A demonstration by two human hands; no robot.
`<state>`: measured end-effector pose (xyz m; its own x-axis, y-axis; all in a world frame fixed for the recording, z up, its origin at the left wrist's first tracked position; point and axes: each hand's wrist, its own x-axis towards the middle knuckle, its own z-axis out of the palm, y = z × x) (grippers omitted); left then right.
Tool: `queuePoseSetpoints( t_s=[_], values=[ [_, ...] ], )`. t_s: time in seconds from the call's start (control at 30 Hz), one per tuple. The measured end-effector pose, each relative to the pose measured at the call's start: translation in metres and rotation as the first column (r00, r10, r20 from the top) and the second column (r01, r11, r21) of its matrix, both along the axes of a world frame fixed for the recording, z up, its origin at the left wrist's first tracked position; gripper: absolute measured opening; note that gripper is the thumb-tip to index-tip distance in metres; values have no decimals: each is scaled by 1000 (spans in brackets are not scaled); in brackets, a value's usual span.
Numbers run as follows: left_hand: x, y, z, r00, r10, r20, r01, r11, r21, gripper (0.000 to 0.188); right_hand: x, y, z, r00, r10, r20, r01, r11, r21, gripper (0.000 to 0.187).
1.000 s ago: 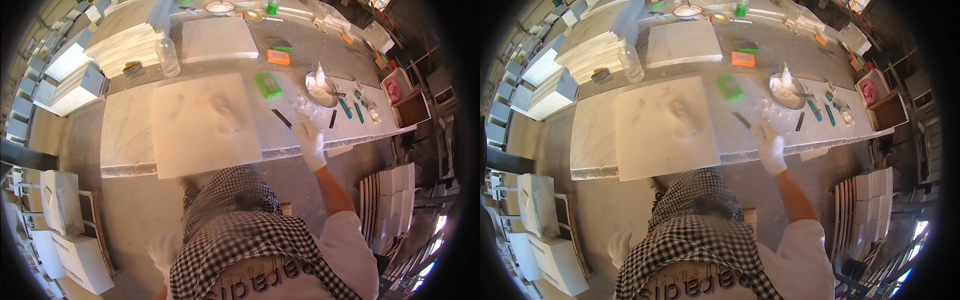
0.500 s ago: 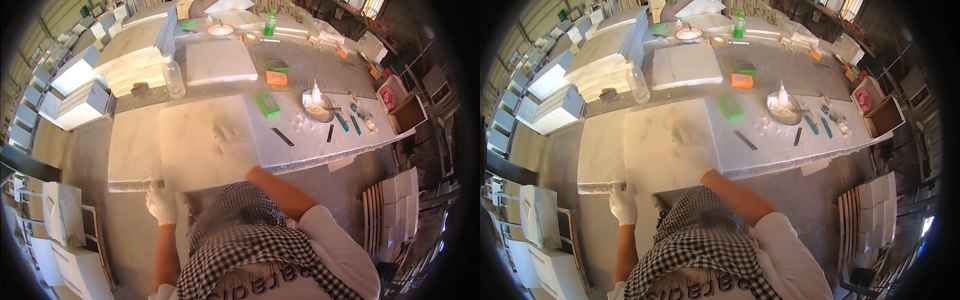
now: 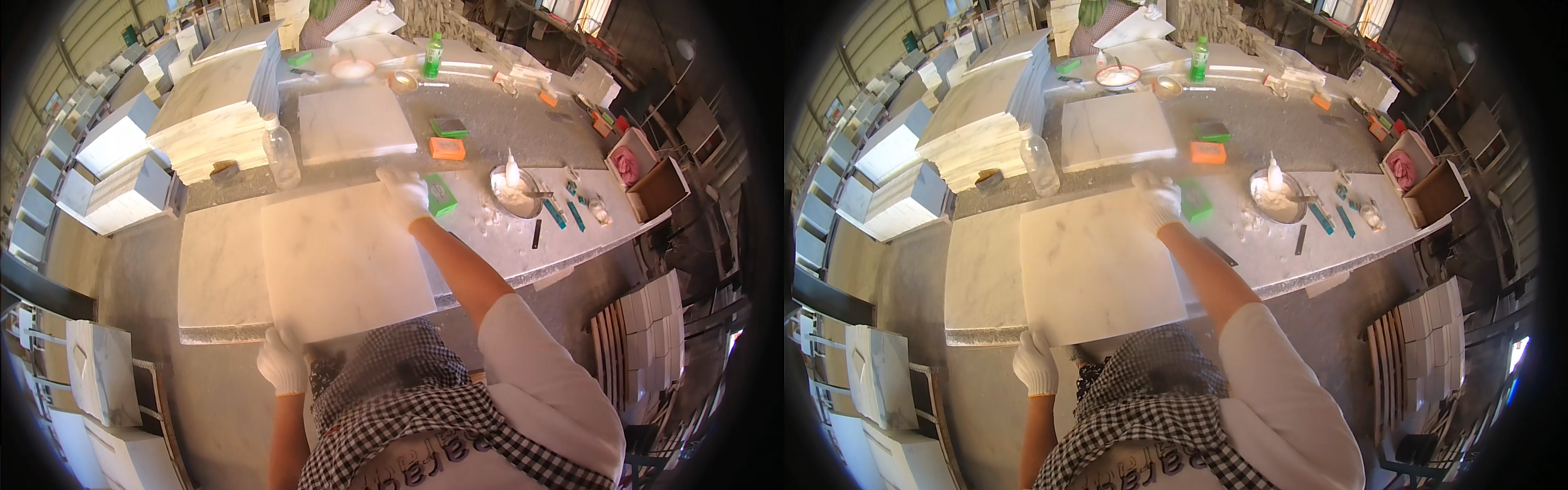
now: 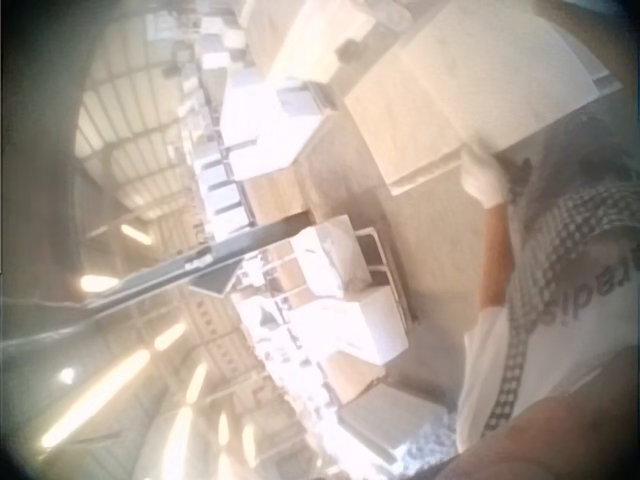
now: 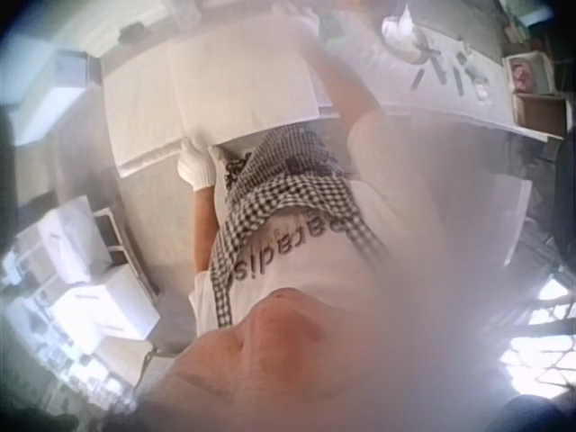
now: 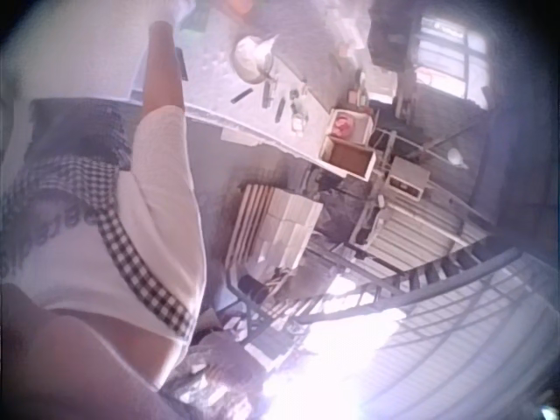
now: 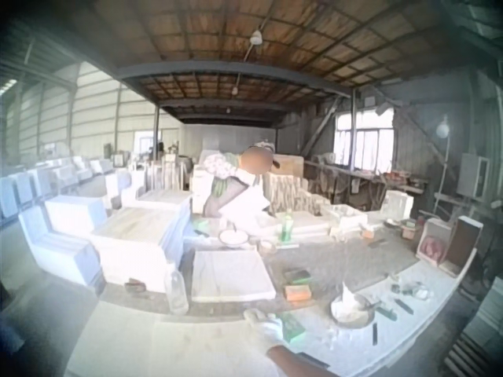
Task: The person carries a white rectangular panel to a workbench, places it down, and uses a putty knife to spread a white paste from a metal bowl onto the panel surface. The person repeatedly scoops paste and spreads it across the panel, then lifts and repositions the panel to continue applying the paste.
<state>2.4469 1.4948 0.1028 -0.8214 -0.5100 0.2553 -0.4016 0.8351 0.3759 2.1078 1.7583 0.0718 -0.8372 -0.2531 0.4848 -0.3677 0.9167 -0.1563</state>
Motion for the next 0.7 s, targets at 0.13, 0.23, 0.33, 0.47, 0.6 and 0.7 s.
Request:
queuePoseSetpoints(
  t_s=[0.13, 0.23, 0.33, 0.47, 0.6, 0.7],
  values=[
    [-2, -2, -5, 999, 23, 24, -23, 1000, -17, 37, -34, -28, -18, 985, -128, 114, 109, 981, 160, 41],
    [-3, -3, -9, 998, 34, 56, -31, 998, -55, 36, 0, -73, -24, 996, -87, 26, 81, 983, 166, 67],
    [-1, -5, -11, 998, 15, 55, -11, 998, -69, 35, 54, -153, -16, 989, 32, 142, -26, 999, -44, 93],
    [1, -10, -14, 998, -20, 51, 23, 997, -68, 37, 102, -226, 18, 974, 152, 169, -180, 970, 163, 67],
    [3, -8, -14, 1000, -18, 17, 19, 999, -49, 36, 162, -250, 39, 947, 322, 8, -320, 938, 132, 54],
    [4, -3, -9, 999, -21, -28, 22, 999, 48, 34, 196, -241, 45, 885, 466, -15, -466, 884, -29, 53]
  ],
)
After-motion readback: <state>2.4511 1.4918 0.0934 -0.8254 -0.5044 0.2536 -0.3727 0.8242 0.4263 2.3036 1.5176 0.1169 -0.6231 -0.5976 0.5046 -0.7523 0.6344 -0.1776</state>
